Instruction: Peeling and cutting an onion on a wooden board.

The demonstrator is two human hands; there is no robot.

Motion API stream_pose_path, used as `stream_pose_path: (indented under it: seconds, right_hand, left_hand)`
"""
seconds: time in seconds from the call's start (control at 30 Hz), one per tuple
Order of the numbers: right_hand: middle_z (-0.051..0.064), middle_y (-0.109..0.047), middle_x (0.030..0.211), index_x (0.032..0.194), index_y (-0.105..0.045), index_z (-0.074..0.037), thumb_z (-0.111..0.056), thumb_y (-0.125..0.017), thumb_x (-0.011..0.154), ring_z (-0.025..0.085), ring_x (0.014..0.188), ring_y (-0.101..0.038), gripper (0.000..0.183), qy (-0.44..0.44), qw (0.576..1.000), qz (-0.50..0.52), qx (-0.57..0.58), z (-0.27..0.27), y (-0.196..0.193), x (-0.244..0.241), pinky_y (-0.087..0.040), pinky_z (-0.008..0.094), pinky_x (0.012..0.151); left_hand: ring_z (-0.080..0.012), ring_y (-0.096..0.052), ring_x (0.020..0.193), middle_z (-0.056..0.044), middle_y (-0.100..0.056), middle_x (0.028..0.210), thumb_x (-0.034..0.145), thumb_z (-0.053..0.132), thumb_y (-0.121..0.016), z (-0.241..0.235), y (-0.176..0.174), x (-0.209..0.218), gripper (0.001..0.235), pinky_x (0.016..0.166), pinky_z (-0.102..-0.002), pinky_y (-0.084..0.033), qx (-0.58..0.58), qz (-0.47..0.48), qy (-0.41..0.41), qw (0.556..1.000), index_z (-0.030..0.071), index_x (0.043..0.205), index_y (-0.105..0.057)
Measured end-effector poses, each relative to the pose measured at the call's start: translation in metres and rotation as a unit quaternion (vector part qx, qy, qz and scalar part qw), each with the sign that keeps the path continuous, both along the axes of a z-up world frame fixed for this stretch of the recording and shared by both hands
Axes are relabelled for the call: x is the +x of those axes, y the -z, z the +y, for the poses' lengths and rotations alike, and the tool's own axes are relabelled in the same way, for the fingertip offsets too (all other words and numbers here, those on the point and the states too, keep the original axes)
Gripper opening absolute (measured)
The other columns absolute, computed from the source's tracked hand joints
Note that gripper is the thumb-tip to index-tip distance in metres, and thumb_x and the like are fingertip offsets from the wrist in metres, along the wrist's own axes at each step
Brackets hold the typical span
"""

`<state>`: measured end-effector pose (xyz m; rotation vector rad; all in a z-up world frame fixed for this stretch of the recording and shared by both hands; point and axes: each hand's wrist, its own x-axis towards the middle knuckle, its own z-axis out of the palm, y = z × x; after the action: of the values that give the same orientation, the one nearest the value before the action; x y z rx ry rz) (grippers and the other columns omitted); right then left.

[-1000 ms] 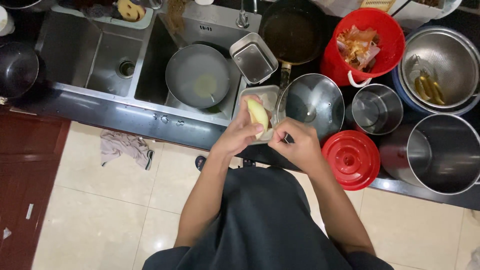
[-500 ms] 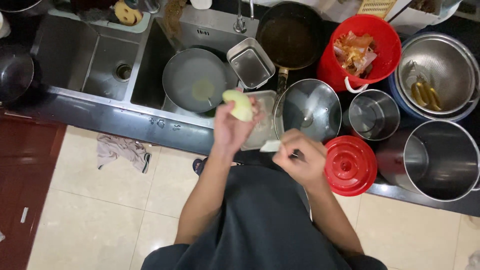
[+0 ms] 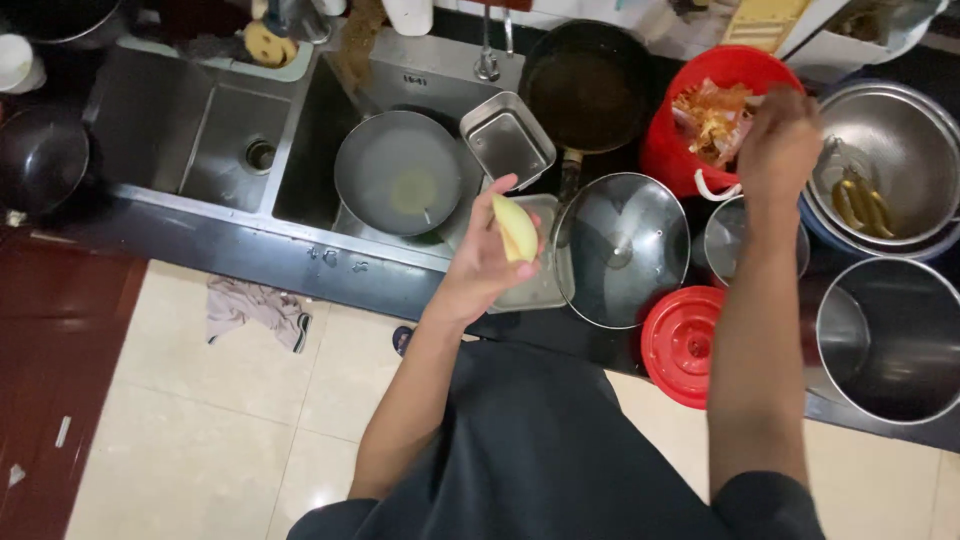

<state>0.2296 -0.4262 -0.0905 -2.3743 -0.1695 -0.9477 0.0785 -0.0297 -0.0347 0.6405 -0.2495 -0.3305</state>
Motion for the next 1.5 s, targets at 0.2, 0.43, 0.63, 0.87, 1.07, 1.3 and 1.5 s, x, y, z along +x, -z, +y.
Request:
stream_pose_path:
  seconds: [0.2,0.43,0.63,0.87,1.07,1.3,1.5]
  right_hand:
    - [0.024,-0.072,0.114,0.115,-0.073,0.004,-0.006,-0.071,0.094,0.045,0.103,-0.066,0.023,-0.047,0.984,0.026,-0.168,0.083,-0.047,-0.031,-0.053,0.05,0.093]
    - [0.01,-0.074,0.1,0.131,-0.063,0.001,-0.009,-0.074,0.093,0.015,0.089,-0.073,0.04,-0.412,0.858,0.259,0.165,0.243,-0.118,-0.126,-0.058,0.03,0.085]
    - [0.008,-0.075,0.109,0.132,-0.061,0.002,-0.011,-0.077,0.093,0.013,0.099,-0.071,0.044,-0.473,0.775,0.366,0.207,0.324,-0.097,-0.125,-0.057,0.029,0.091]
    - [0.007,-0.072,0.109,0.13,-0.064,0.003,-0.012,-0.072,0.097,0.011,0.102,-0.067,0.037,-0.545,0.688,0.425,0.22,0.481,-0.066,-0.137,-0.055,0.028,0.094]
    - [0.003,-0.069,0.086,0.127,-0.068,0.001,-0.019,-0.069,0.097,0.009,0.072,-0.06,0.036,-0.494,0.627,0.573,0.185,0.687,-0.048,-0.185,-0.051,0.026,0.066]
    - [0.002,-0.063,0.081,0.125,-0.068,-0.003,-0.028,-0.058,0.102,0.01,0.069,-0.059,0.035,-0.484,0.588,0.603,0.237,0.901,0.013,-0.222,-0.048,0.026,0.061]
    - [0.002,-0.069,0.083,0.116,-0.069,-0.001,-0.017,-0.063,0.1,0.008,0.073,-0.063,0.024,-0.483,0.658,0.535,0.219,1.033,0.016,-0.202,-0.053,0.025,0.066]
  left_hand:
    - [-0.0188,-0.052,0.127,-0.008,-0.048,0.132,0.087,-0.012,-0.078,0.016,-0.006,-0.01,0.094,0.111,-0.035,-0.046,0.197,-0.082,-0.119,0.97,0.014,0.157,-0.02]
    - [-0.0204,-0.057,0.123,-0.01,-0.054,0.13,0.08,0.004,-0.088,0.043,-0.033,-0.028,0.082,0.106,-0.035,-0.051,0.419,-0.098,-0.235,0.871,0.007,0.143,-0.036]
    - [-0.0213,-0.06,0.124,-0.011,-0.058,0.131,0.079,0.013,-0.088,0.109,-0.037,-0.055,0.075,0.107,-0.035,-0.051,0.485,-0.074,-0.311,0.814,0.006,0.14,-0.046]
    - [-0.0209,-0.056,0.13,-0.01,-0.055,0.138,0.1,0.024,-0.064,0.256,-0.005,-0.103,0.054,0.112,-0.038,-0.047,0.239,0.08,-0.288,0.924,0.005,0.147,-0.044]
    - [-0.0254,-0.063,0.121,-0.014,-0.06,0.138,0.107,0.031,-0.046,0.429,0.063,-0.167,0.05,0.1,-0.043,-0.053,0.088,0.242,-0.328,0.909,0.003,0.148,-0.045]
    - [-0.0295,-0.066,0.115,-0.018,-0.063,0.133,0.11,0.035,-0.038,0.652,0.031,-0.237,0.052,0.084,-0.042,-0.054,0.035,0.226,-0.37,0.901,0.004,0.151,-0.042]
    - [-0.0274,-0.063,0.116,-0.013,-0.06,0.134,0.105,0.028,-0.041,0.797,0.023,-0.233,0.052,0.087,-0.04,-0.054,-0.01,0.223,-0.413,0.883,0.011,0.154,-0.038]
